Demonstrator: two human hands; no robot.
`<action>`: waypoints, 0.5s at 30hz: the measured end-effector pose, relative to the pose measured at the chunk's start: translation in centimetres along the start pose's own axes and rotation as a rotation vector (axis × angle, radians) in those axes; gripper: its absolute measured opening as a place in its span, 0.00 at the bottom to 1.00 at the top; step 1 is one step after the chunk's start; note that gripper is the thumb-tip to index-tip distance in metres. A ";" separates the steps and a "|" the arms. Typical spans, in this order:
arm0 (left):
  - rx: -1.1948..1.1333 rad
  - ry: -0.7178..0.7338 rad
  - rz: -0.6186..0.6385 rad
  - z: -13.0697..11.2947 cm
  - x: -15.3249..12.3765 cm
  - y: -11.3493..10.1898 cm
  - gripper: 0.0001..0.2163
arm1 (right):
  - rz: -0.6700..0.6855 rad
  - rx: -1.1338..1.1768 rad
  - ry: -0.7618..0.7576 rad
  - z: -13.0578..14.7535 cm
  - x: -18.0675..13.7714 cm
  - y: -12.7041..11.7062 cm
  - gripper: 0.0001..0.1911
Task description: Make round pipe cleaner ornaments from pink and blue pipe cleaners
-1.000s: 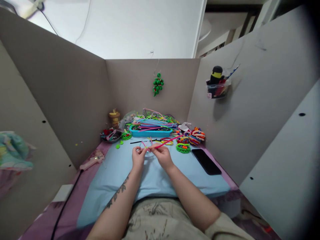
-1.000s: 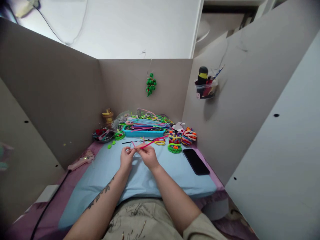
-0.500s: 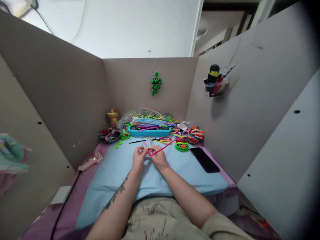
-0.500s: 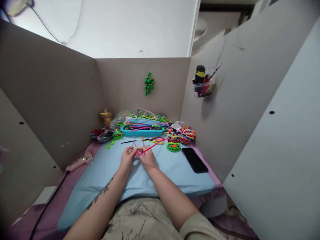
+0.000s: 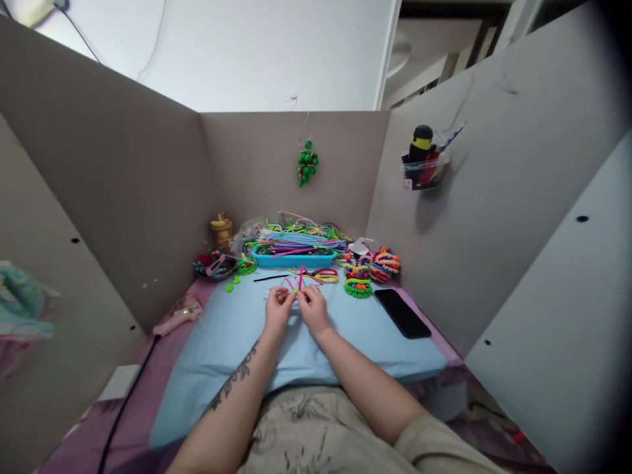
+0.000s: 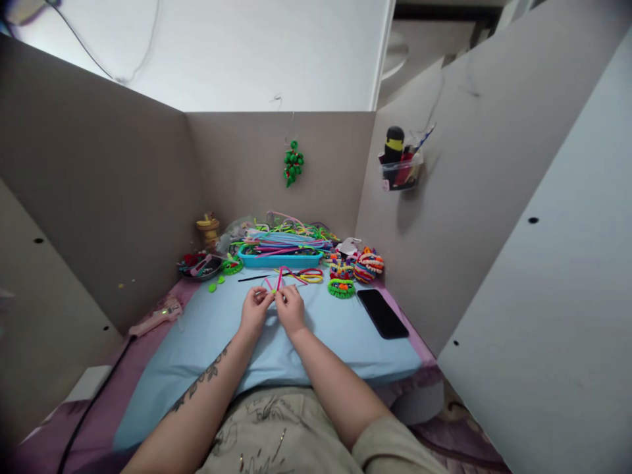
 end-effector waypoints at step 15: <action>0.144 0.088 0.024 -0.7 -0.4 0.4 0.14 | -0.062 -0.107 0.048 -1.6 0.2 -0.8 0.07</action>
Point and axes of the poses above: each hand's wrist, its own x-axis towards the middle knuckle, its own y-axis out of the palm, z = x × y, the point moved 8 cm from there along x, towards the middle knuckle, and after that the axes turned 8 degrees about -x, right-handed, at the moved point
